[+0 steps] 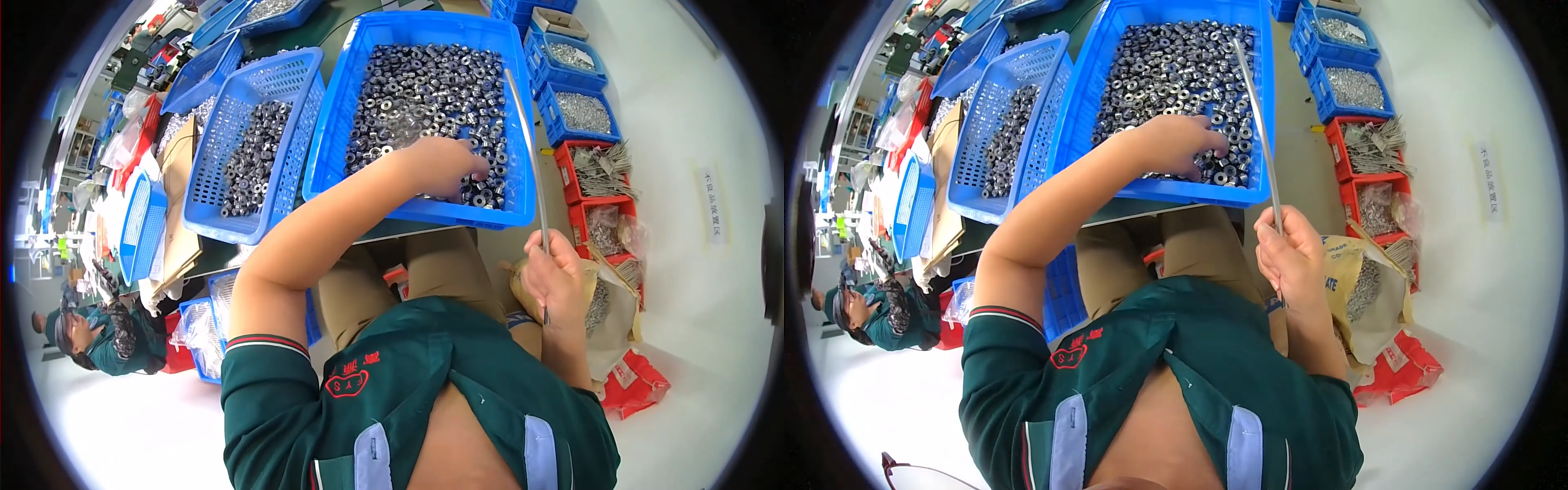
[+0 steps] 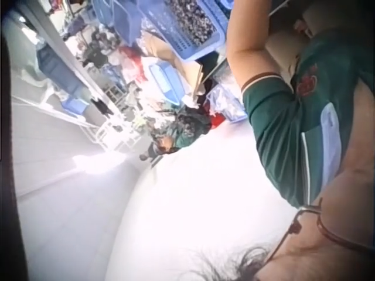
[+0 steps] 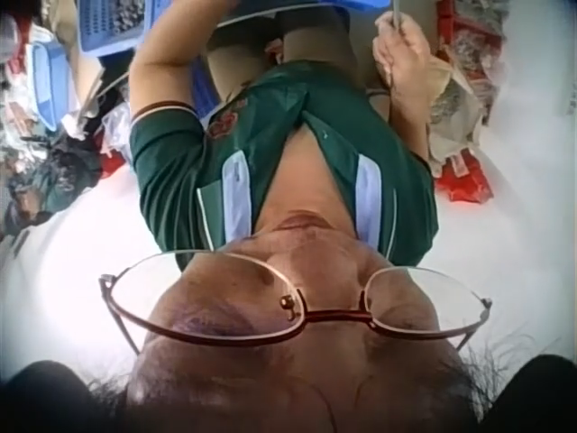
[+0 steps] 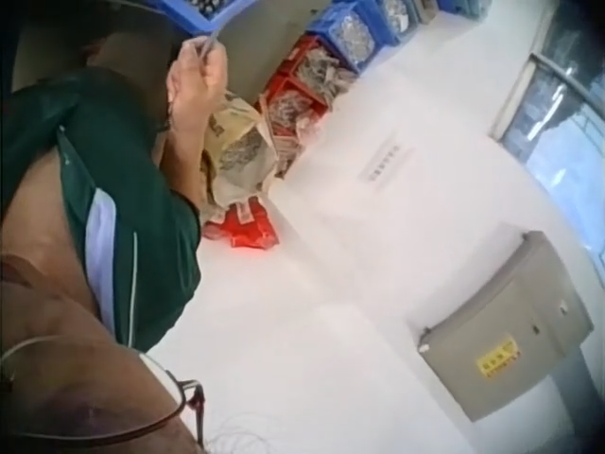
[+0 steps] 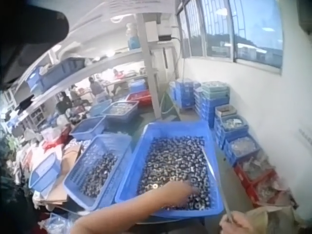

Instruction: Picking up and organizing small metal rings from a blue bin using a metal rod tool.

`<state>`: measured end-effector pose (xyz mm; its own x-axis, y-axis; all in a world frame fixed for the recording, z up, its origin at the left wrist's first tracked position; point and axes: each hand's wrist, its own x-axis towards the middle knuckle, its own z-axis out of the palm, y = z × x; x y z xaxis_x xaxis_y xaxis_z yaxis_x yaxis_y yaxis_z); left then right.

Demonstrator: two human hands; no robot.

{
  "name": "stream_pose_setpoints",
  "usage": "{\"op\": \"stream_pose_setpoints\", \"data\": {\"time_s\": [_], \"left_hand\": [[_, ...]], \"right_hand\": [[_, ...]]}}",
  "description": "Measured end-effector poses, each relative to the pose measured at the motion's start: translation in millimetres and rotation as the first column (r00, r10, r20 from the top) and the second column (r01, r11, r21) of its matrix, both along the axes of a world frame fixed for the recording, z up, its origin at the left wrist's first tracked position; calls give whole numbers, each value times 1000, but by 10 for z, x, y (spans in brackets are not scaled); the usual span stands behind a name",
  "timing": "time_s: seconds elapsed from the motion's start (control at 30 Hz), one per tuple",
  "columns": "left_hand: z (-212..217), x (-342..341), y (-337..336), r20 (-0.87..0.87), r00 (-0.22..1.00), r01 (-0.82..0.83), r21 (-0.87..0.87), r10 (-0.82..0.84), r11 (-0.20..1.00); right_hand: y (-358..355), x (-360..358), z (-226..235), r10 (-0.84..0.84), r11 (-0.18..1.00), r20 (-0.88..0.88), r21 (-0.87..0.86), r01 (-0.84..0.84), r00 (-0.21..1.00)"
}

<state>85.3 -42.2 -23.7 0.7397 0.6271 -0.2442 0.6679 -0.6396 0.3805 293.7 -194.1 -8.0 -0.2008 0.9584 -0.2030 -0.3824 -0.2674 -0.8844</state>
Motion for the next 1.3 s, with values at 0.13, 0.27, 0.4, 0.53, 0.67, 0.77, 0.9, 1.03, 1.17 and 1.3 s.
{"op": "stream_pose_setpoints", "data": {"time_s": [0.13, 0.27, 0.4, 0.53, 0.67, 0.77, 0.9, 1.03, 1.17, 1.3], "left_hand": [[-88, 34, 41, -12, 1000, 20, 87, -19, 996], [-249, -82, 213, 103, 995, -25, 64, 19, 998], [-26, -122, 325, 179, 901, -335, -297, 396, 894], [233, -223, 309, 361, 413, -147, -880, 836, 452], [63, -411, 403, 386, 169, 228, -911, 907, 345], [44, -448, 435, 455, 114, 294, -864, 883, 407], [91, -460, 436, 516, 134, 300, -835, 846, 461], [125, -458, 418, 563, 164, 237, -819, 810, 522], [213, -406, 372, 619, 263, 1, -767, 740, 642], [246, -483, 361, 631, 321, 68, -759, 706, 647]], "right_hand": [[49, -27, -33, 17, 1000, -38, -20, -17, 999], [79, -41, -95, 55, 998, -35, -28, -56, 998], [71, -46, -66, 70, 996, -8, -49, -71, 997], [40, -19, -73, 106, 993, 15, -56, -105, 994], [26, -26, -82, 208, 973, -46, -91, -211, 977], [13, -44, -90, 234, 968, -80, -80, -240, 969], [30, -59, -97, 226, 966, -119, -102, -238, 967], [41, -32, -49, 224, 952, -160, -173, -251, 961], [53, 22, 72, 211, 944, -181, -218, -248, 961], [58, 60, 125, 243, 932, -180, -230, -281, 953]]}}
